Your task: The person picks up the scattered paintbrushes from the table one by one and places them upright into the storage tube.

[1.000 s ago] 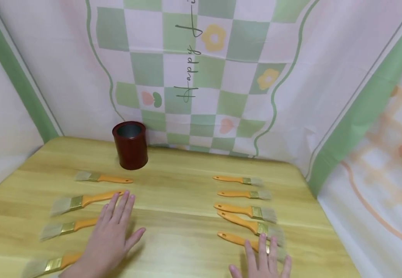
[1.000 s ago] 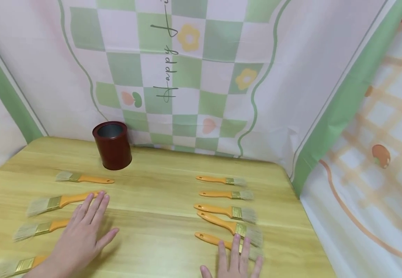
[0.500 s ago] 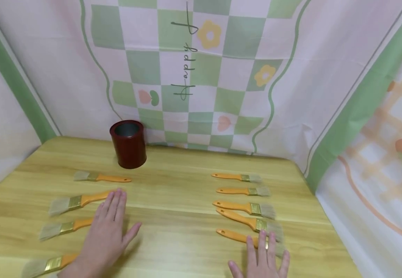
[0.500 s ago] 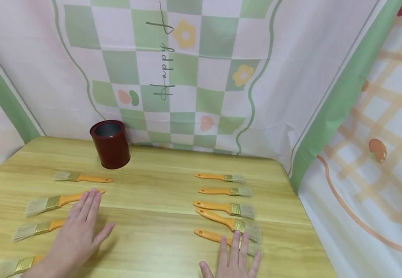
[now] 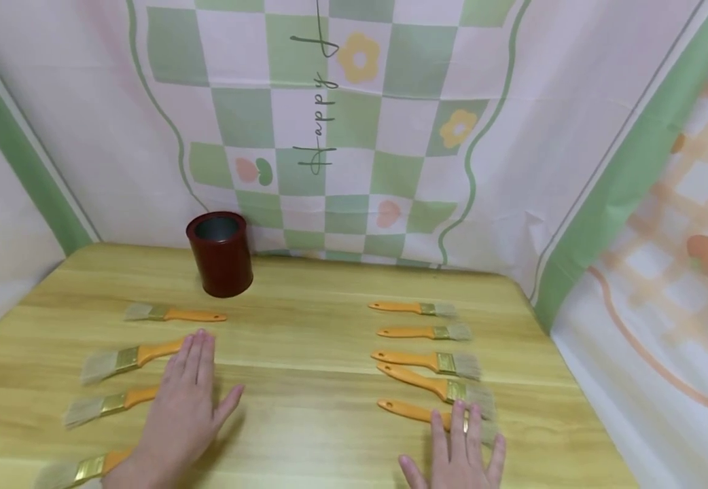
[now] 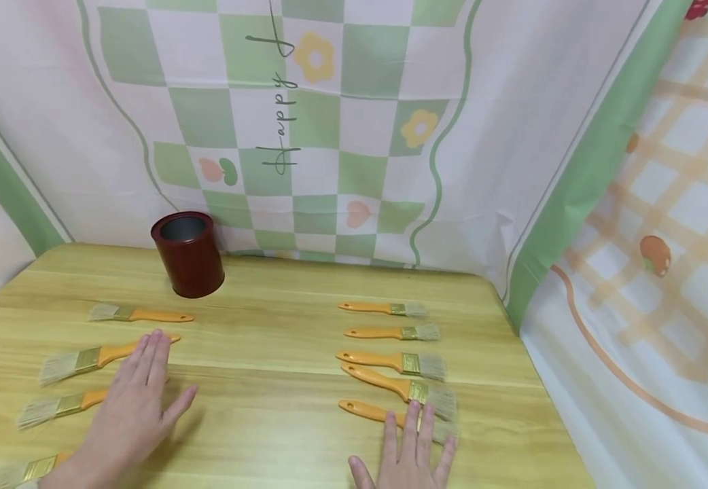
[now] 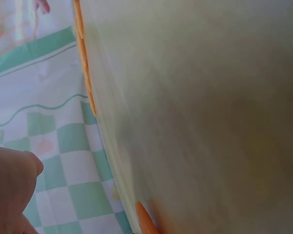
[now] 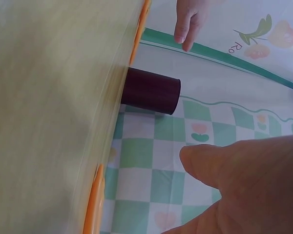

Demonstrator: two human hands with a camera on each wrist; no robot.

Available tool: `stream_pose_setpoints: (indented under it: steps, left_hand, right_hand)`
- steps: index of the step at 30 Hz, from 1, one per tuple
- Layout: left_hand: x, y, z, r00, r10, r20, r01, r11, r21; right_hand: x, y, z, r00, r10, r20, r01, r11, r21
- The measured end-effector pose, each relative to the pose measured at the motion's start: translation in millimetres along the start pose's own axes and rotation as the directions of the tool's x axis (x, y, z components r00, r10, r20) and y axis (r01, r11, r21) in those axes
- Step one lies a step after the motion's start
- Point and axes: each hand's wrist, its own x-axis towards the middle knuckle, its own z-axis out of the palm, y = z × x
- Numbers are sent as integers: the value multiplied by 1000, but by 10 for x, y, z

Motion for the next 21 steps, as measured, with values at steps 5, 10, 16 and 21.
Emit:
stream_pose_setpoints:
  steps: [5,10,16,21]
  left_hand:
    - [2,0,-7,999,-17,-47,17,1000,-14]
    - [27,18,-8,999,-28,-45,28,1000,-1]
    - [80,-28,39,991,-20,-132,20,1000,3]
    - [249,-97,110,961,23,-277,-23,1000,2]
  right_hand:
    - [0,-4,-29,999,-19,-28,19,1000,-15]
    - [24,-17,-34,992,-48,-119,44,998,-33]
    - [15,-10,-53,998,-36,-53,35,999,-22]
    - [4,-3,-70,998,2,60,-2,1000,2]
